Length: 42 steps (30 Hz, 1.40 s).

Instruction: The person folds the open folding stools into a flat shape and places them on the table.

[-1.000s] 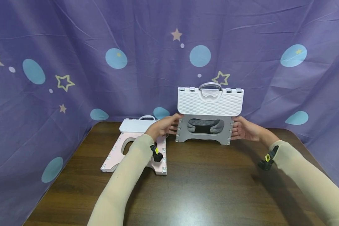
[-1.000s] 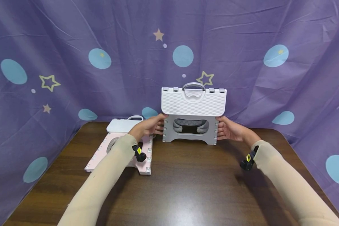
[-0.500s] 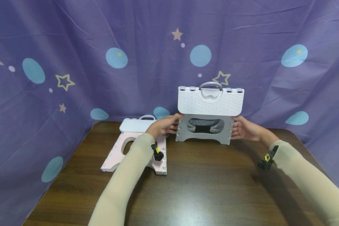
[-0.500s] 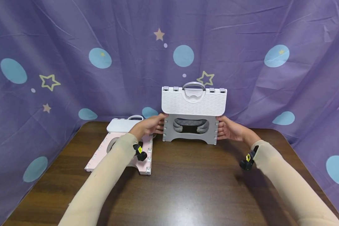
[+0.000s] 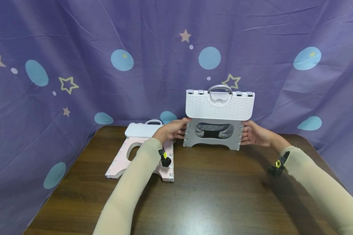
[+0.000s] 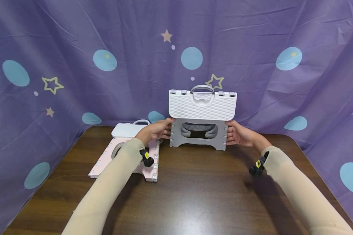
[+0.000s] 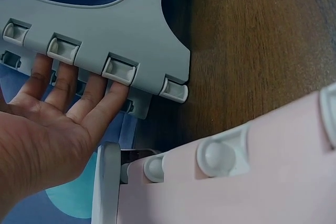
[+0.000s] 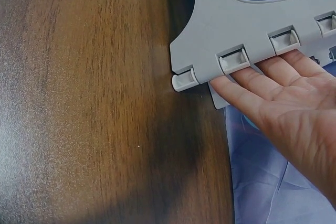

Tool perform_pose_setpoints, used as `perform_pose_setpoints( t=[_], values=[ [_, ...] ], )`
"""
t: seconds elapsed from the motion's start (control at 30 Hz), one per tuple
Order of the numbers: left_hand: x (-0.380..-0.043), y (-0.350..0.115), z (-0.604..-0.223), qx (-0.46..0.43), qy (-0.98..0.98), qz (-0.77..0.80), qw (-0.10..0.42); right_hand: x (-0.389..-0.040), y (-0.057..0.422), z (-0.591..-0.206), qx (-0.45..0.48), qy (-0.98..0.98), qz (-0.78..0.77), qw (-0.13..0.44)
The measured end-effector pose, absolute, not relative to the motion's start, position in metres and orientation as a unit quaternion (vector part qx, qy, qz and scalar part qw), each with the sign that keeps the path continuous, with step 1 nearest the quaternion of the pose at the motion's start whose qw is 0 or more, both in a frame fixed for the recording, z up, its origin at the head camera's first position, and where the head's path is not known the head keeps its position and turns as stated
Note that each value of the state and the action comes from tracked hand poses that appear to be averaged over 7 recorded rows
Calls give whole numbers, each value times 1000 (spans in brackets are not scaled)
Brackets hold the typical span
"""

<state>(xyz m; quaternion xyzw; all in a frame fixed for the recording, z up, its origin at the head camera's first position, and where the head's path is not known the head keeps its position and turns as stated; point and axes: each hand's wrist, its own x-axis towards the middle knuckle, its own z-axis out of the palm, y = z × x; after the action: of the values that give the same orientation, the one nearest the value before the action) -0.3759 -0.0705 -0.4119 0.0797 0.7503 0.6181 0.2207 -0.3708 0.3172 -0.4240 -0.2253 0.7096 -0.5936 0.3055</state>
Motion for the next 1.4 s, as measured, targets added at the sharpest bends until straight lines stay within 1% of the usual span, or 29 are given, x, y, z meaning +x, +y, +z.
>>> perform_pose_setpoints(
  t=[1.4],
  values=[
    [-380, -70, -413, 88, 748, 621, 215, -372, 312, -424, -208, 729, -586, 287]
  ],
)
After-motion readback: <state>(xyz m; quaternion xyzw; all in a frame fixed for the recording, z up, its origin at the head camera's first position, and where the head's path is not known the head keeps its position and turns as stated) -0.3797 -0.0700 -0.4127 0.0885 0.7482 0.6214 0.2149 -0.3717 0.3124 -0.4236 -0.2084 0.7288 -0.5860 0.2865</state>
